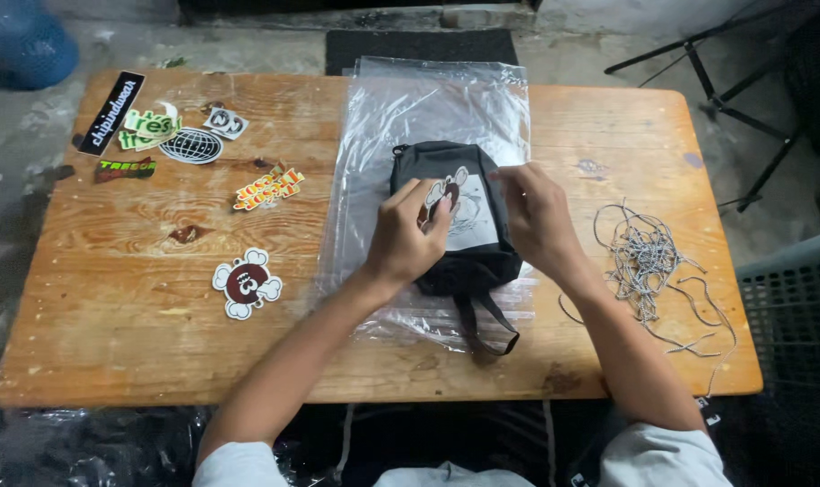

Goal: The person places stickers on a black drawstring bag, then puts the bag into a clear plastic bag and seals it. This process is repeated for multiple bags, with the person occasionally moving the bags to the floor and back to the table.

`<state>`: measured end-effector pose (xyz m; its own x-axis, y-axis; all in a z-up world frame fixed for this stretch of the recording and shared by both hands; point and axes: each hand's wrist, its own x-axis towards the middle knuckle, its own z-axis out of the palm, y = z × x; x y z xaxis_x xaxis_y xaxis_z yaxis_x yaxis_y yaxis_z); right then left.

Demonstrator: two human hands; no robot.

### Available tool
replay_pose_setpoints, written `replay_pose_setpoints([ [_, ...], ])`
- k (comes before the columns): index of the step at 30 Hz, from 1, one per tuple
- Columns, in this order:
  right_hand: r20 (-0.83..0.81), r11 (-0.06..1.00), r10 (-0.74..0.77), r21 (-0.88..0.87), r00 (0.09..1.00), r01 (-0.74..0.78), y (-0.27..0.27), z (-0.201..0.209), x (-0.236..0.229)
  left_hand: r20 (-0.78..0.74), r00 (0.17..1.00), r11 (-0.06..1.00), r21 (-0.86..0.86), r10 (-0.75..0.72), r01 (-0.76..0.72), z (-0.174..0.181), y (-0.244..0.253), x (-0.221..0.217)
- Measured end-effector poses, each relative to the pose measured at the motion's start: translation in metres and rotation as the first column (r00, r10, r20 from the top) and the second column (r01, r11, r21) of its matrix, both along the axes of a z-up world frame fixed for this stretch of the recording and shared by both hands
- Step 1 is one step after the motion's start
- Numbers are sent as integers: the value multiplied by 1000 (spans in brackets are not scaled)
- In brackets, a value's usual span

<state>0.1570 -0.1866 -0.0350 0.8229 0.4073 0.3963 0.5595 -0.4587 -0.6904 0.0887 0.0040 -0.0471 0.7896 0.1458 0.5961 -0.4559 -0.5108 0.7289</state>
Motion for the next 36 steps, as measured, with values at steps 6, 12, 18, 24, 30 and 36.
replay_pose_setpoints([
  [6, 54, 994, -8, 107, 998, 2, 21, 9, -36, 15, 999, 999, 37, 39, -40, -18, 8, -13],
  [12, 81, 995, 18, 99, 997, -26, 28, 4, -42, 83, 996, 994, 99, 28, -36, -19, 3, -16],
  [18, 40, 995, 32, 97, 999, -35, 24, -8, -40, 160, 986, 978, 194, 40, -71, -13, 0, -22],
  [24, 30, 989, 61, 135, 998, -64, 29, 2, -46, 200, 978, 950, 291, 54, -112, -16, 0, -22],
  [30, 54, 988, 47, 146, 997, -55, 27, 0, -43, 193, 980, 954, 279, 57, -111, -19, 2, -22],
  [36, 25, 991, 58, 117, 998, -60, 28, -8, -40, 202, 977, 928, 343, 74, -142, -26, 1, -19],
])
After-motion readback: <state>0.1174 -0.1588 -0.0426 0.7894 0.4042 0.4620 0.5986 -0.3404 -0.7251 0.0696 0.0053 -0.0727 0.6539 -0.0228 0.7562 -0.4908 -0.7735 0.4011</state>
